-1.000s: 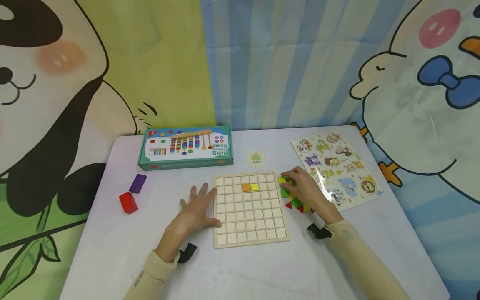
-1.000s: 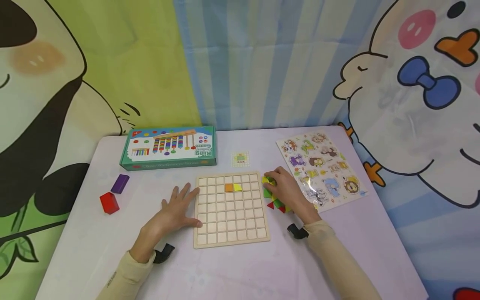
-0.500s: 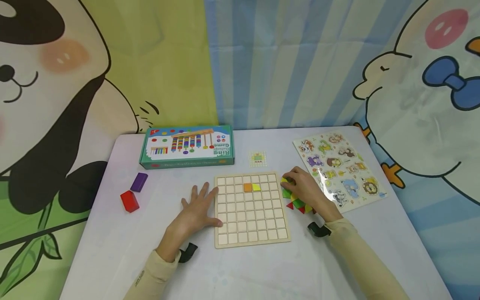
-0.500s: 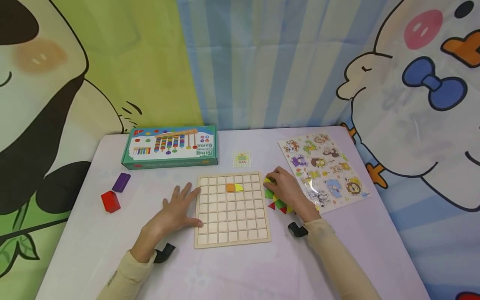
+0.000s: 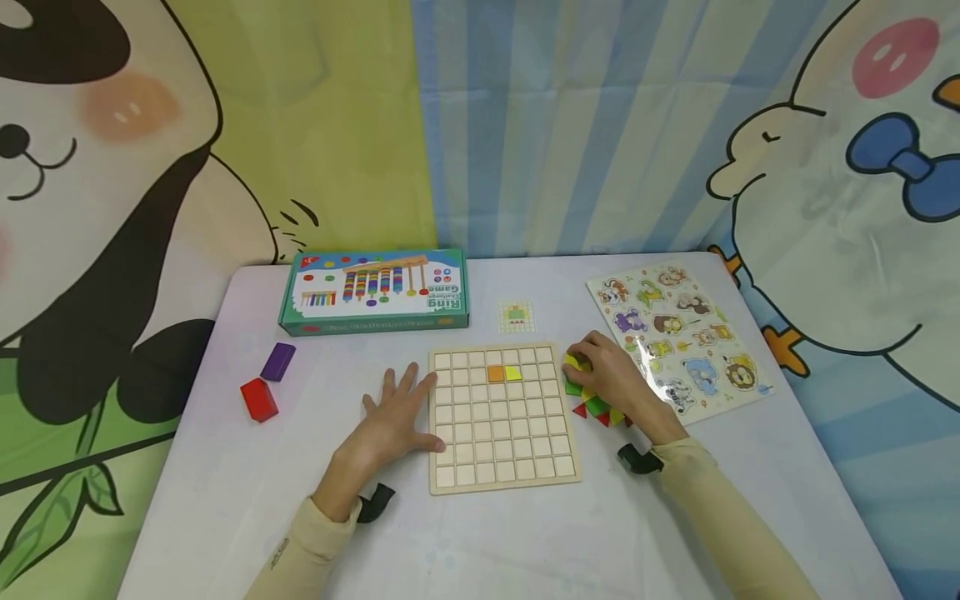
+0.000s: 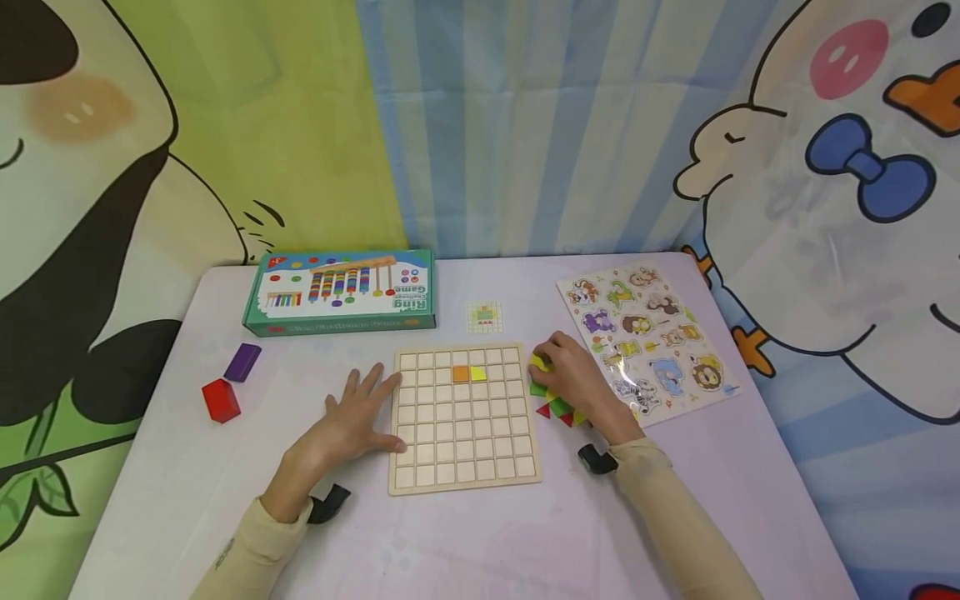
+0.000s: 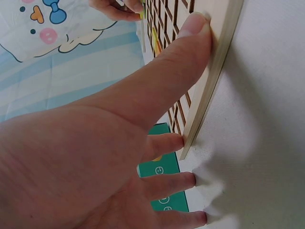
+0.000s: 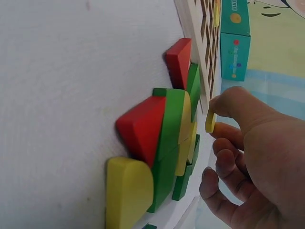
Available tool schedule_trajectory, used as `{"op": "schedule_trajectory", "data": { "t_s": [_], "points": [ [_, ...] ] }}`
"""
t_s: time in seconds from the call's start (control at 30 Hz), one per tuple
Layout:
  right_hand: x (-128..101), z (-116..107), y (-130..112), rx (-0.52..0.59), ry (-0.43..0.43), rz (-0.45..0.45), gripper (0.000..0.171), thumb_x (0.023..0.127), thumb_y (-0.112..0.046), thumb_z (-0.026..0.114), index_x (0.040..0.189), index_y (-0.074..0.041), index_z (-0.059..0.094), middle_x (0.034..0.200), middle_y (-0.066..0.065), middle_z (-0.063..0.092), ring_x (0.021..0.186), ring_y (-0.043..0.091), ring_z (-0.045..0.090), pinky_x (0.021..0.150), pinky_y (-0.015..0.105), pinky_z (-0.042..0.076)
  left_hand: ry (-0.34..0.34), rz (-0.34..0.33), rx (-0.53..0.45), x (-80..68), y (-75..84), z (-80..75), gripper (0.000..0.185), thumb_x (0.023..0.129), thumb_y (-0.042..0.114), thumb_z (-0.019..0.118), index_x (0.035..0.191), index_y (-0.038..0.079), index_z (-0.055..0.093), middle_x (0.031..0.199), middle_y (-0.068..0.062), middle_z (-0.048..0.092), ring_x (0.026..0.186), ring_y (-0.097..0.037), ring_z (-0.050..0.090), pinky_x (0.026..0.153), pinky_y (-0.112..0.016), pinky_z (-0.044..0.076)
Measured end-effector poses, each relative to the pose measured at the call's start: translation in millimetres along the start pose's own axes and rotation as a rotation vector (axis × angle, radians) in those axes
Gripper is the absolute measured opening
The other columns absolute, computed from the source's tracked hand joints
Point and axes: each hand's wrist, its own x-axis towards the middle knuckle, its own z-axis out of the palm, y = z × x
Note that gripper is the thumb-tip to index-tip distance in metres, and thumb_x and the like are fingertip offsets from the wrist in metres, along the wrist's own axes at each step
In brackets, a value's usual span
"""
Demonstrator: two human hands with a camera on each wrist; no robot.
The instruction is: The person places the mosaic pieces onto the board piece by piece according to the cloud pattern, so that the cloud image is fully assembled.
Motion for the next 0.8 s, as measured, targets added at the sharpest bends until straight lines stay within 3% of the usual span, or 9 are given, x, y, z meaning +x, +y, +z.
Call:
{"op": "schedule_trajectory", "data": {
  "t_s": [0.53, 0.8],
  "points": [
    [-0.6, 6.3, -33.0, 0.055, 0.048, -0.297, 0.025, 0.087, -0.016, 0.080, 0.108, -0.005, 0.074, 0.102, 0.007, 0.063, 0.086, 0.020, 0.063, 0.071, 0.032, 0.055, 0.005, 0.003, -0.001, 0.2, 0.0, -0.7, 0.113, 0.070, 0.038, 0.091, 0.161, 0.012, 0.029, 0.169, -0.023, 0.008, 0.152, -0.056, -0.004, 0.105, -0.087, 0.006],
    [0.0, 14.1, -45.9, 0.030, -0.012, -0.295, 0.025, 0.087, -0.018, 0.081, 0.107, -0.006, 0.076, 0.098, 0.003, 0.064, 0.081, 0.015, 0.060, 0.070, 0.028, 0.053, 0.007, 0.003, -0.001, -0.2, 0.8, -1.3, 0.113, 0.070, 0.038, 0.092, 0.160, 0.012, 0.030, 0.169, -0.024, 0.009, 0.152, -0.056, -0.003, 0.104, -0.087, 0.007]
  ]
}}
